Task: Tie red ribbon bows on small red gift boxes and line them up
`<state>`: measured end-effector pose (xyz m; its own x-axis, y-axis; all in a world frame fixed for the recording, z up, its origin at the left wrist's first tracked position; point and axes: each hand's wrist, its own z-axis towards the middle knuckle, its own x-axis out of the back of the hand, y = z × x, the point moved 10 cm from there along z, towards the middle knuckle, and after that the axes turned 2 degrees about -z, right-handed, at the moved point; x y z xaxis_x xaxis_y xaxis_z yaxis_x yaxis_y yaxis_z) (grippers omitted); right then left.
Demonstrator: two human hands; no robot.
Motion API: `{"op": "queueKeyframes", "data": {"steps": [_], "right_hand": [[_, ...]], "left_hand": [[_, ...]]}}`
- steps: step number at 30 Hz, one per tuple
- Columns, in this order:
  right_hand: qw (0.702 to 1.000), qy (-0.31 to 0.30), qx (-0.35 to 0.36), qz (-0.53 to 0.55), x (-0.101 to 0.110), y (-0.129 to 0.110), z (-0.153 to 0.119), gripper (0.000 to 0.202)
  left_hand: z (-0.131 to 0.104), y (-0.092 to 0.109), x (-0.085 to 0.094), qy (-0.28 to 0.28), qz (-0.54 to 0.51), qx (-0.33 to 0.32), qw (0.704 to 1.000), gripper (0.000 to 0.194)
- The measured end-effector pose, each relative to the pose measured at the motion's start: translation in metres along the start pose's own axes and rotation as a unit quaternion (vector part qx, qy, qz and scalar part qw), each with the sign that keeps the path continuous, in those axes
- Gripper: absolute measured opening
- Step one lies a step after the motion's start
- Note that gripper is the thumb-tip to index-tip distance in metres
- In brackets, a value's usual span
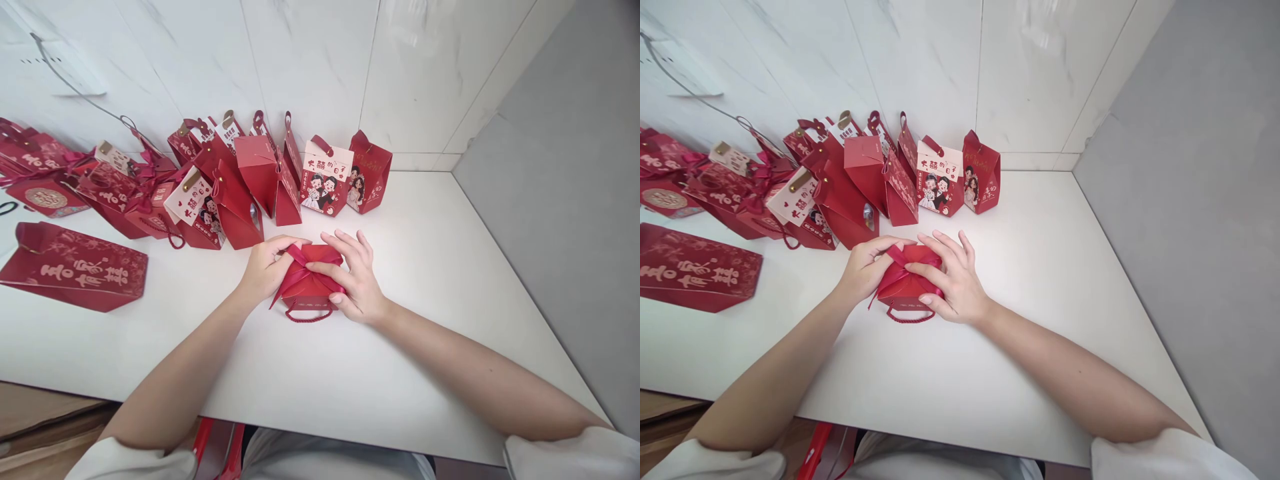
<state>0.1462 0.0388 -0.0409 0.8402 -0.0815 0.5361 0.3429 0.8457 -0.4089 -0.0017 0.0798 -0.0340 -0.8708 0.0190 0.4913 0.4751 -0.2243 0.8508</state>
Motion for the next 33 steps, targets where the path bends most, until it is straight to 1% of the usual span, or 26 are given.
{"op": "queueKeyframes", "data": {"steps": [10, 15, 22, 26, 30, 33], "right_hand": [[1.0, 0.0, 0.01, -0.003, 0.0, -0.001, 0.001, 0.05], [1.0, -0.001, 0.022, -0.014, 0.001, -0.003, 0.001, 0.051], [1.0, -0.008, 0.018, -0.008, 0.0, -0.002, 0.001, 0.048], [0.999, -0.004, 0.028, -0.024, 0.0, -0.003, 0.0, 0.048], [0.997, 0.04, 0.048, -0.036, 0.008, -0.005, -0.002, 0.049], [0.997, 0.057, 0.017, -0.041, 0.012, 0.002, -0.003, 0.047]], "left_hand": [[0.0, -0.003, 0.0, 0.009, -0.019, 0.018, 1.0, 0.031], [0.001, -0.004, 0.0, 0.005, -0.036, 0.016, 0.999, 0.03], [0.001, -0.009, -0.002, -0.001, -0.062, 0.026, 0.998, 0.031], [0.002, -0.011, -0.003, 0.002, -0.05, 0.038, 0.998, 0.032], [0.003, -0.011, 0.004, 0.028, -0.025, 0.034, 0.999, 0.03], [0.003, -0.01, 0.018, 0.084, 0.001, 0.02, 0.996, 0.026]]}}
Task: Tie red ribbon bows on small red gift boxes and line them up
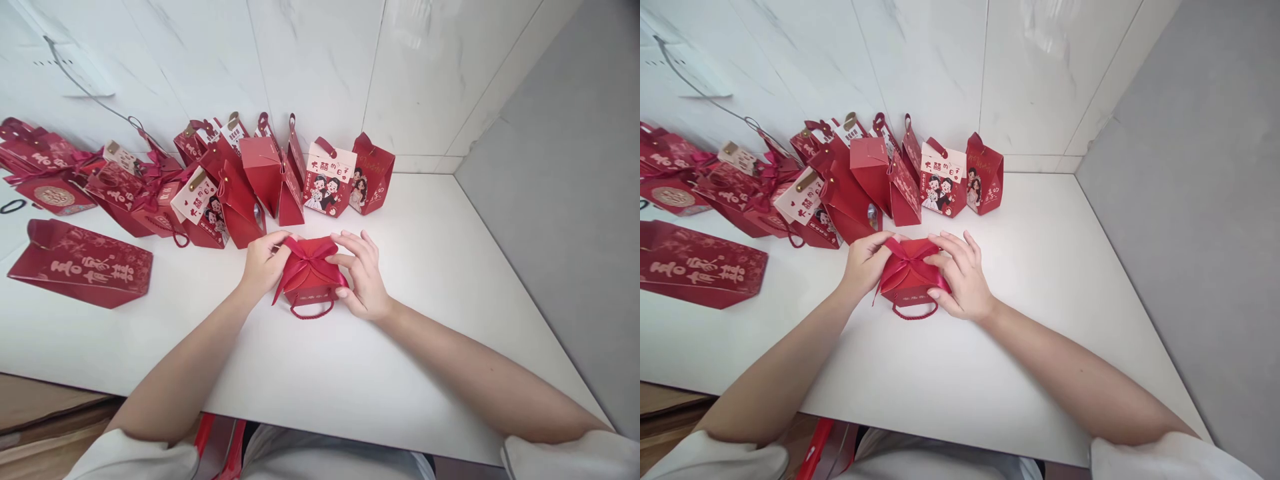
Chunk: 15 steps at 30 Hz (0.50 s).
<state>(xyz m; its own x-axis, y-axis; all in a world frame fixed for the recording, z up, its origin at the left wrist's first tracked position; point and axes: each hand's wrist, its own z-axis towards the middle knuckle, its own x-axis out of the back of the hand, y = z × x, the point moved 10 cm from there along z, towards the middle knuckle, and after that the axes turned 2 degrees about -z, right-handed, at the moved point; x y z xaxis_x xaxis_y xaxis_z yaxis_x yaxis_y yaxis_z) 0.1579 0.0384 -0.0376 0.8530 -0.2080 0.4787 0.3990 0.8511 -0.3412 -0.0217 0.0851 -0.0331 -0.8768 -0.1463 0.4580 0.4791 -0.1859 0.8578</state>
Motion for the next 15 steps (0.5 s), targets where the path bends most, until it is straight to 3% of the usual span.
{"op": "queueKeyframes", "data": {"steps": [4, 10, 15], "right_hand": [[0.998, -0.013, -0.047, -0.026, -0.002, 0.01, 0.0, 0.049], [0.997, -0.042, -0.052, -0.031, -0.008, 0.007, 0.0, 0.046], [0.996, -0.056, -0.06, -0.033, -0.012, 0.005, -0.001, 0.053]], "left_hand": [[-0.001, 0.002, 0.011, 0.051, 0.036, -0.012, 0.998, 0.023], [-0.008, 0.016, 0.002, 0.032, 0.066, -0.059, 0.996, 0.02], [-0.009, 0.016, -0.002, 0.021, 0.052, -0.053, 0.997, 0.02]]}}
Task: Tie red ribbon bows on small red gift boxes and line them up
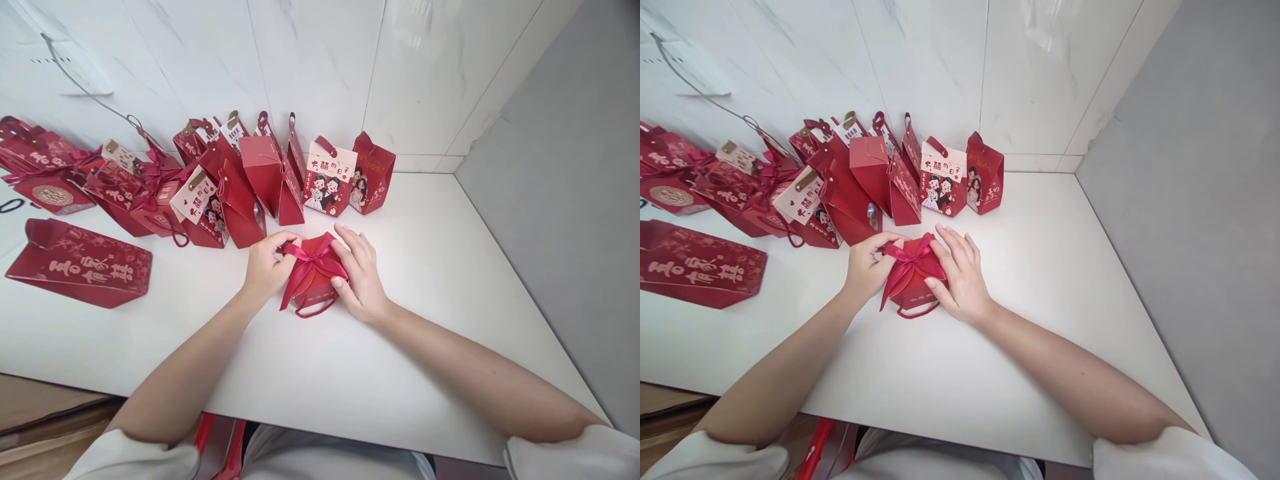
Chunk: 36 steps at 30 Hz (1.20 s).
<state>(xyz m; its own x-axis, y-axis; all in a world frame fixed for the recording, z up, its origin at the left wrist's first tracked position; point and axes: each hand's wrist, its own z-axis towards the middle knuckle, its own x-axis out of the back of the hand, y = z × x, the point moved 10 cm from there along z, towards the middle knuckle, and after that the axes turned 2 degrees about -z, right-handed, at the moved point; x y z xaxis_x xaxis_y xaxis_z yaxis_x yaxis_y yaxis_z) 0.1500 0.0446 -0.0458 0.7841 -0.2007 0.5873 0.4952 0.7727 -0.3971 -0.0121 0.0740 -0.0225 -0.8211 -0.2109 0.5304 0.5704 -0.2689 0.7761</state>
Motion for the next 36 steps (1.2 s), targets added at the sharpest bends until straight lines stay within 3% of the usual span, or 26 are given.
{"op": "queueKeyframes", "data": {"steps": [14, 19, 22, 25, 28, 32, 36], "right_hand": [[0.998, -0.053, -0.015, 0.002, -0.011, 0.003, -0.003, 0.067], [0.995, -0.061, -0.051, 0.056, -0.012, 0.009, -0.001, 0.061], [0.986, -0.022, -0.076, 0.145, -0.006, 0.016, 0.0, 0.055], [0.964, -0.013, -0.093, 0.25, -0.011, 0.024, 0.0, 0.082], [0.932, -0.087, -0.124, 0.331, -0.031, 0.032, -0.003, 0.115], [0.892, -0.164, -0.135, 0.398, -0.047, 0.031, -0.004, 0.115], [0.919, -0.128, -0.12, 0.353, -0.037, 0.031, 0.0, 0.112]], "left_hand": [[0.005, -0.022, 0.008, 0.042, -0.054, 0.045, 0.997, 0.03], [0.006, -0.023, 0.008, 0.039, -0.055, 0.042, 0.997, 0.03], [0.007, -0.025, 0.004, 0.02, -0.057, 0.048, 0.997, 0.027], [0.009, -0.026, 0.002, 0.007, -0.063, 0.051, 0.997, 0.027], [0.009, -0.026, 0.001, 0.001, -0.067, 0.047, 0.997, 0.028], [0.009, -0.027, -0.002, -0.007, -0.082, 0.043, 0.996, 0.027], [0.009, -0.021, -0.002, -0.015, -0.092, 0.025, 0.995, 0.028]]}}
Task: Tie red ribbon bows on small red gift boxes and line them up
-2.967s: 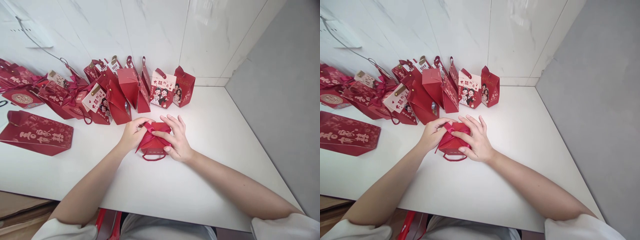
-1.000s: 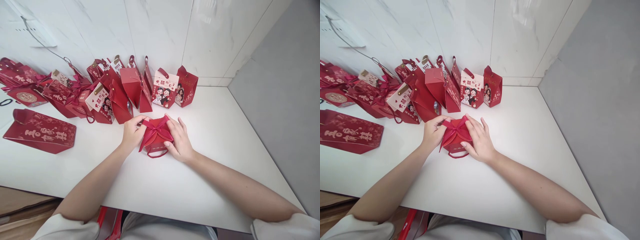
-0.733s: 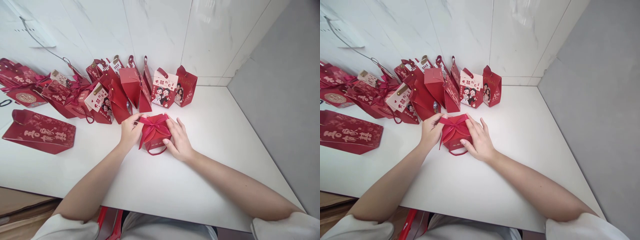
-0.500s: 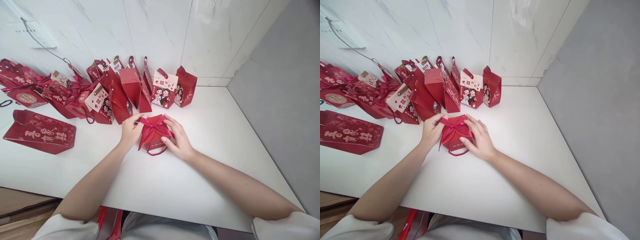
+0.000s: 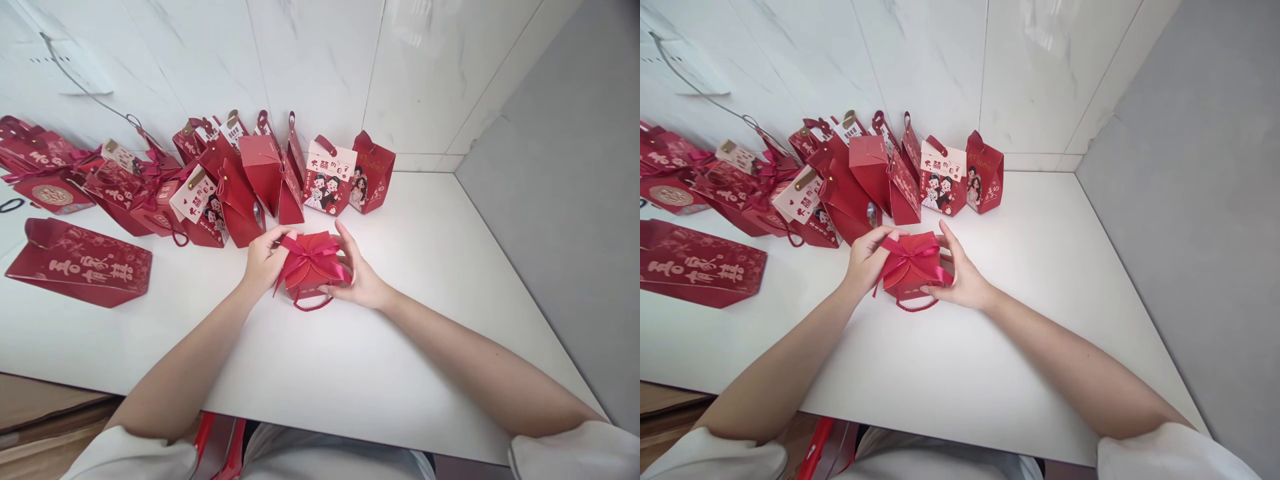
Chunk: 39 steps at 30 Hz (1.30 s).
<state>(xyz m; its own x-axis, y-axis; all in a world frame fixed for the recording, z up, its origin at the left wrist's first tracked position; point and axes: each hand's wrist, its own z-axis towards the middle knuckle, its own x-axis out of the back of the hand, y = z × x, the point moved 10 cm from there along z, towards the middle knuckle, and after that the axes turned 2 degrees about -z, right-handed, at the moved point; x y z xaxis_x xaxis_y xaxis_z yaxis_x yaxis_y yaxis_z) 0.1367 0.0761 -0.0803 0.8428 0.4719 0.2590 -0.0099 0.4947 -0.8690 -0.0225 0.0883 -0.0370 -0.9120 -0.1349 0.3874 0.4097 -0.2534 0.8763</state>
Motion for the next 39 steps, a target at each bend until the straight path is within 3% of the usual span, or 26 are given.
{"op": "queueKeyframes", "data": {"steps": [3, 6, 12, 17, 21, 26, 35, 39], "right_hand": [[0.993, 0.048, 0.053, -0.096, 0.008, -0.011, -0.003, 0.113], [0.982, 0.067, 0.092, -0.152, 0.01, -0.019, -0.005, 0.112], [0.975, 0.076, 0.113, -0.177, 0.012, -0.022, -0.005, 0.109], [0.954, 0.123, 0.13, -0.242, 0.018, -0.028, -0.008, 0.106], [0.938, 0.144, 0.154, -0.276, 0.02, -0.034, -0.01, 0.103], [0.94, 0.111, 0.151, -0.286, 0.014, -0.033, -0.009, 0.1], [0.956, 0.093, 0.12, -0.25, 0.014, -0.023, -0.005, 0.094], [0.962, 0.121, 0.088, -0.227, 0.021, -0.021, -0.005, 0.095]], "left_hand": [[0.0, 0.003, -0.004, -0.025, -0.056, -0.008, 0.998, 0.037], [0.0, -0.005, -0.013, -0.069, -0.141, 0.032, 0.987, 0.052], [0.001, -0.013, -0.015, -0.091, -0.197, 0.052, 0.975, 0.057], [-0.002, -0.018, -0.025, -0.134, -0.28, 0.078, 0.947, 0.079], [-0.005, -0.023, -0.033, -0.148, -0.261, 0.093, 0.949, 0.089], [-0.011, -0.028, -0.041, -0.16, -0.21, 0.124, 0.957, 0.091], [-0.007, -0.042, -0.031, -0.067, -0.204, 0.18, 0.96, 0.098], [-0.002, -0.045, -0.016, 0.014, -0.187, 0.149, 0.971, 0.09]]}}
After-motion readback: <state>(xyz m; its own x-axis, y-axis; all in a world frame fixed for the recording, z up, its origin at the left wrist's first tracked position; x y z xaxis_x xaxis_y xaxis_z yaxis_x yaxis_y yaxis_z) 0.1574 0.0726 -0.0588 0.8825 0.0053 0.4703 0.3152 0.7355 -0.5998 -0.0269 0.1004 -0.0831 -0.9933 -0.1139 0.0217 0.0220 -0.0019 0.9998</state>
